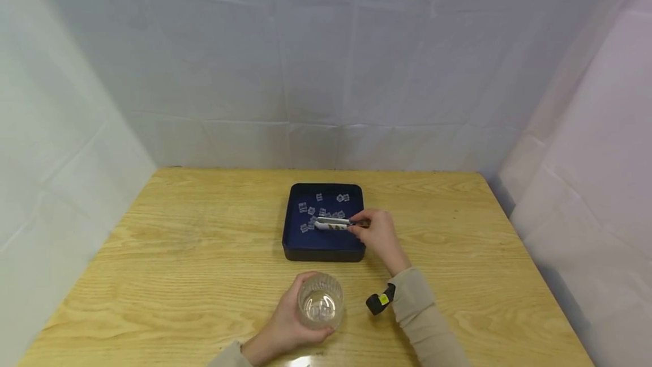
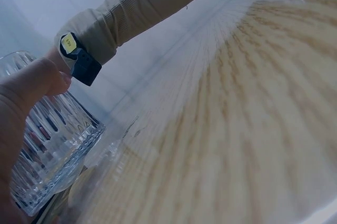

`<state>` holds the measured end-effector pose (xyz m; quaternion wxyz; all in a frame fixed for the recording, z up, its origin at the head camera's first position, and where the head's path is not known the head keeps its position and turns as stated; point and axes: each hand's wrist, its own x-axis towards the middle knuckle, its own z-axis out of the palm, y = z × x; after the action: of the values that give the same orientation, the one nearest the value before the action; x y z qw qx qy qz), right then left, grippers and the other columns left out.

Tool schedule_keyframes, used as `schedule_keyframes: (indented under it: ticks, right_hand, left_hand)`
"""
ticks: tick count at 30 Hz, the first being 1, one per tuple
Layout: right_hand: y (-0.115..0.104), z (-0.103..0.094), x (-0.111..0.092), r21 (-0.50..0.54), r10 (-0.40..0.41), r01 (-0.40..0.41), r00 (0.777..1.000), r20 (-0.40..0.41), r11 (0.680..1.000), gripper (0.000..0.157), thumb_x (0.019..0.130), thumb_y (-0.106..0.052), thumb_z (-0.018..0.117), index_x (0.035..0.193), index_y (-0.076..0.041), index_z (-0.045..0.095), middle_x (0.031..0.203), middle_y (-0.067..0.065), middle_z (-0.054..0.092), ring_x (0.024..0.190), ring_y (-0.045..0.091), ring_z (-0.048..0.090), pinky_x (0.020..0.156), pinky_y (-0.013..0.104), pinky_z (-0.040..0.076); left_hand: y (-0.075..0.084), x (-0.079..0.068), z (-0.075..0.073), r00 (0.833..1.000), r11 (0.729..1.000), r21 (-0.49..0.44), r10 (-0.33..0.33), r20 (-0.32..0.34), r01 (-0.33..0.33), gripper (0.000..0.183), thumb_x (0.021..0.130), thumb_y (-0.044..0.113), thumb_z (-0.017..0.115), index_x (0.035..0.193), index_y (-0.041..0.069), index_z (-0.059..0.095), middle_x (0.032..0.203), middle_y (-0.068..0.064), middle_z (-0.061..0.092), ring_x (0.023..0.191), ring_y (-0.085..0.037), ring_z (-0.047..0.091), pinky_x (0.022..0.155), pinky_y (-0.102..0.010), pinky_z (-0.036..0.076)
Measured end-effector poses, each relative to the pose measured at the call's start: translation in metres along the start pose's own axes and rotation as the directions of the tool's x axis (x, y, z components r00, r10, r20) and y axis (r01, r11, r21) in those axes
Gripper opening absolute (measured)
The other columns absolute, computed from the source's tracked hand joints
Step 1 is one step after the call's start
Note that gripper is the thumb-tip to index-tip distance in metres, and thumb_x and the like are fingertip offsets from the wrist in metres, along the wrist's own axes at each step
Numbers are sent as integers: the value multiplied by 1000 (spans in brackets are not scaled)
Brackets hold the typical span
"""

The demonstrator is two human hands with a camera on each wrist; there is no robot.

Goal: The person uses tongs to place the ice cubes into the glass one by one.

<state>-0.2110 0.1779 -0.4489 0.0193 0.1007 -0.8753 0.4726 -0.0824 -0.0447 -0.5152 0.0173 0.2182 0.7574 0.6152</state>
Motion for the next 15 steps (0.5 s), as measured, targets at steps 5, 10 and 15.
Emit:
schedule_keyframes:
  ticks: [5, 10, 15]
  right_hand:
    - [0, 0, -1, -2, -6, 6, 1000, -9, 1000, 16, 85, -3, 76, 100, 1, 73, 82, 10, 71, 63, 20, 65, 54, 29, 55]
    - [0, -1, -2, -5, -5, 5, 1000, -27, 1000, 16, 85, -2, 76, 101, 2, 73, 83, 11, 72, 64, 23, 66, 53, 29, 55]
    - [-1, -4, -5, 19, -5, 6, 999, -41, 1000, 16, 84, -1, 76, 100, 3, 73, 82, 13, 72, 63, 23, 66, 53, 30, 55]
  left_hand:
    - [6, 0, 0, 1000, 1000, 3, -23, 0, 23, 94, 57, 11, 95, 137, 15, 44, 129, -5, 58, 116, -29, 57, 100, -43, 48]
    - [-1, 0, 1, 1000, 1000, 17, 16, -4, -16, 93, 59, 18, 95, 137, 19, 44, 128, -3, 58, 115, -26, 57, 99, -41, 49]
    - [-3, 0, 0, 999, 999, 21, 35, -3, -35, 93, 60, 18, 95, 137, 20, 43, 128, -3, 58, 115, -23, 57, 98, -40, 49]
